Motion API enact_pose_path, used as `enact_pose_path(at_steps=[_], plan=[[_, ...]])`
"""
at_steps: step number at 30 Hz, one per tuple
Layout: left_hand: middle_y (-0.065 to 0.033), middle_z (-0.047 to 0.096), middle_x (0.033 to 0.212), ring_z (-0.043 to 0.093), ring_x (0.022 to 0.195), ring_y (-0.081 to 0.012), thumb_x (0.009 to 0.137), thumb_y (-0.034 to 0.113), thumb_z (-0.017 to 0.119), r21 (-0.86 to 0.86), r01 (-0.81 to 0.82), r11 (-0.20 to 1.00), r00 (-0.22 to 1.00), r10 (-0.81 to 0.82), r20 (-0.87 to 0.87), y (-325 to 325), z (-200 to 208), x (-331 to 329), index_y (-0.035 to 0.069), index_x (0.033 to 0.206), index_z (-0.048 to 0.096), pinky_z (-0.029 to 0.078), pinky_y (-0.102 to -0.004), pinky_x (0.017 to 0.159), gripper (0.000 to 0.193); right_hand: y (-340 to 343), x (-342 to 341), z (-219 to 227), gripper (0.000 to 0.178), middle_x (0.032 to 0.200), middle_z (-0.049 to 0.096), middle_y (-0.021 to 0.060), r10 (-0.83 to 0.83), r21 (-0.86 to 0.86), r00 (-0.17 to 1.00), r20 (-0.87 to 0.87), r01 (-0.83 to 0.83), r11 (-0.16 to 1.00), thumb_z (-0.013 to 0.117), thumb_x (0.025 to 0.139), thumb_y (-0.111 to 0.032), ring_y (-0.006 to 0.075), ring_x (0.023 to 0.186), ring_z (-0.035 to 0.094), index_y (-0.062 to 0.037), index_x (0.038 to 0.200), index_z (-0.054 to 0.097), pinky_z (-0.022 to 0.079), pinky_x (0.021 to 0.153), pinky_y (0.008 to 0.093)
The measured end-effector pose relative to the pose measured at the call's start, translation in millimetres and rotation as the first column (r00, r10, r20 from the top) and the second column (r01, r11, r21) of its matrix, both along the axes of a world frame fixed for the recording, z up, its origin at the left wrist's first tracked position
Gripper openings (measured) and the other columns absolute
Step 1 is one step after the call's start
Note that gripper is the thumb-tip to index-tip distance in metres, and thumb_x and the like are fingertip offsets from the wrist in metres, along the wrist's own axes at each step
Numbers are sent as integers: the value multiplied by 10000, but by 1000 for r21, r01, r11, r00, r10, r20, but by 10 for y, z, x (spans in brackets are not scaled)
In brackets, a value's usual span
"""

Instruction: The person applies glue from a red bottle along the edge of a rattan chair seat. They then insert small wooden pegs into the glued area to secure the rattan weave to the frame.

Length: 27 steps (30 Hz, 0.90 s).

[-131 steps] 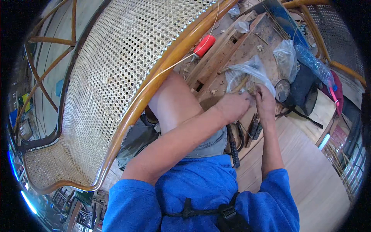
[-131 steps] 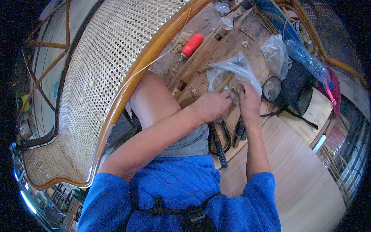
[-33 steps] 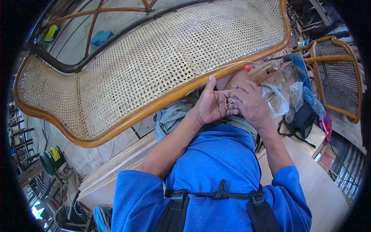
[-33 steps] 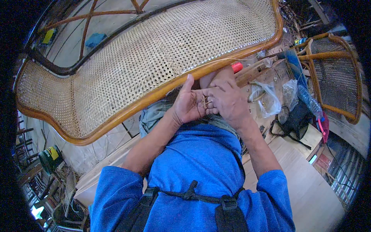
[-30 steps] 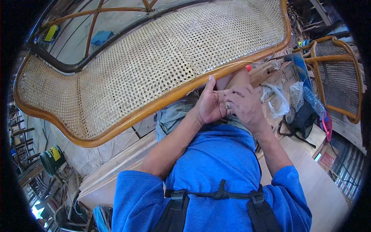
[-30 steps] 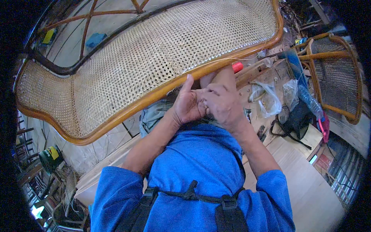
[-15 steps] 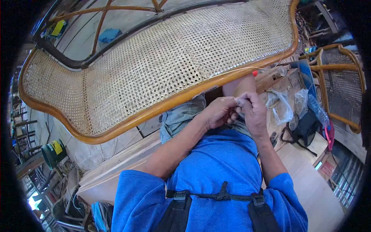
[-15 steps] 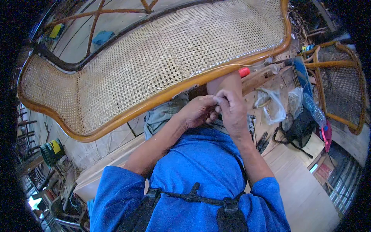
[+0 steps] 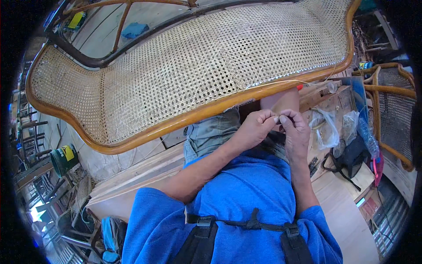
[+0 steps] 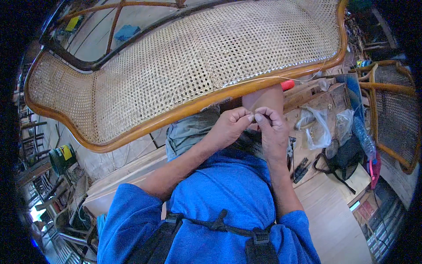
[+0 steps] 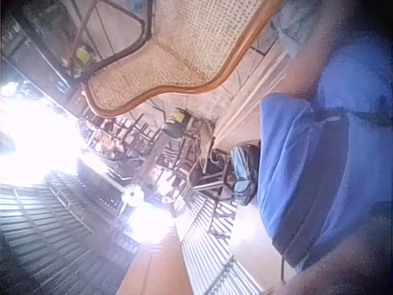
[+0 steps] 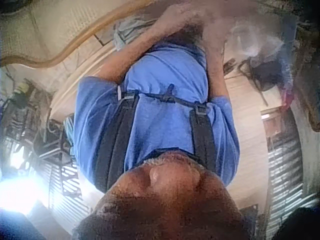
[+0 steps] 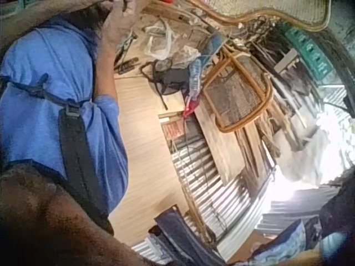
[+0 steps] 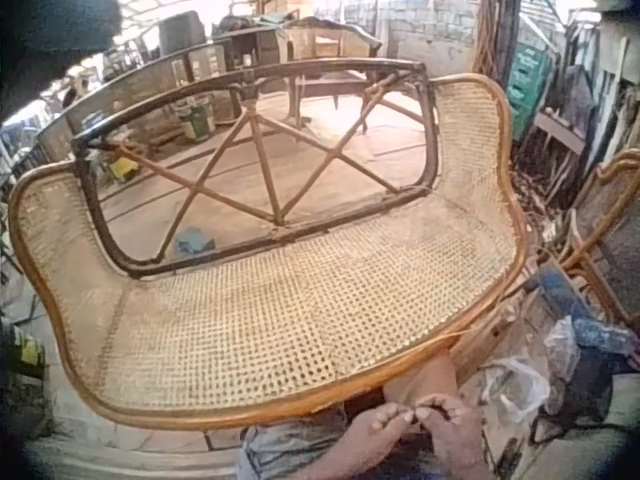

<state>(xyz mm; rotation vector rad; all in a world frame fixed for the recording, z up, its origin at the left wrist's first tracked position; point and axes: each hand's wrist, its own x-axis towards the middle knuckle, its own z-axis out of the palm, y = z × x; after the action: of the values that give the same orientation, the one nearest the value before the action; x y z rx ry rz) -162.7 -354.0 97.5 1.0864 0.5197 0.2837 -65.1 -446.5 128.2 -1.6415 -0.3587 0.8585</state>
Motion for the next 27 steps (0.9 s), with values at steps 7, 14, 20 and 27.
enact_pose_path(at_steps=[7,14,20,27], plan=[[8,589,775,533,728,-68,880,193,544,162,224,961,969,-201,-146,95,-93,-47,3,848,587,448,-248,662,197,-29,152,-151,72,794,581,17,-126,176,956,-266,177,968,536,868,-77,84,670,541,-55,936,545,431,589,191],[-172,615,818,591,767,-363,838,259,526,729,419,541,860,19,-509,914,253,181,63,910,612,466,-424,679,226,29,134,-77,89,839,591,43,-58,91,994,-92,67,994,535,868,-51,118,729,592,-46,955,520,472,575,207],[-153,616,769,596,740,-312,734,226,599,618,720,316,694,-309,-651,1341,186,417,33,835,614,454,-400,653,218,134,55,-92,113,846,602,37,93,49,971,218,-106,993,548,855,-19,93,781,583,-21,968,550,476,613,209],[-135,585,660,575,638,-254,685,187,599,634,722,278,681,-449,-579,1526,-40,518,8,757,592,442,-379,583,193,408,80,-27,68,820,590,11,119,8,964,239,-124,992,583,829,-13,74,756,541,-29,894,596,439,661,201]])
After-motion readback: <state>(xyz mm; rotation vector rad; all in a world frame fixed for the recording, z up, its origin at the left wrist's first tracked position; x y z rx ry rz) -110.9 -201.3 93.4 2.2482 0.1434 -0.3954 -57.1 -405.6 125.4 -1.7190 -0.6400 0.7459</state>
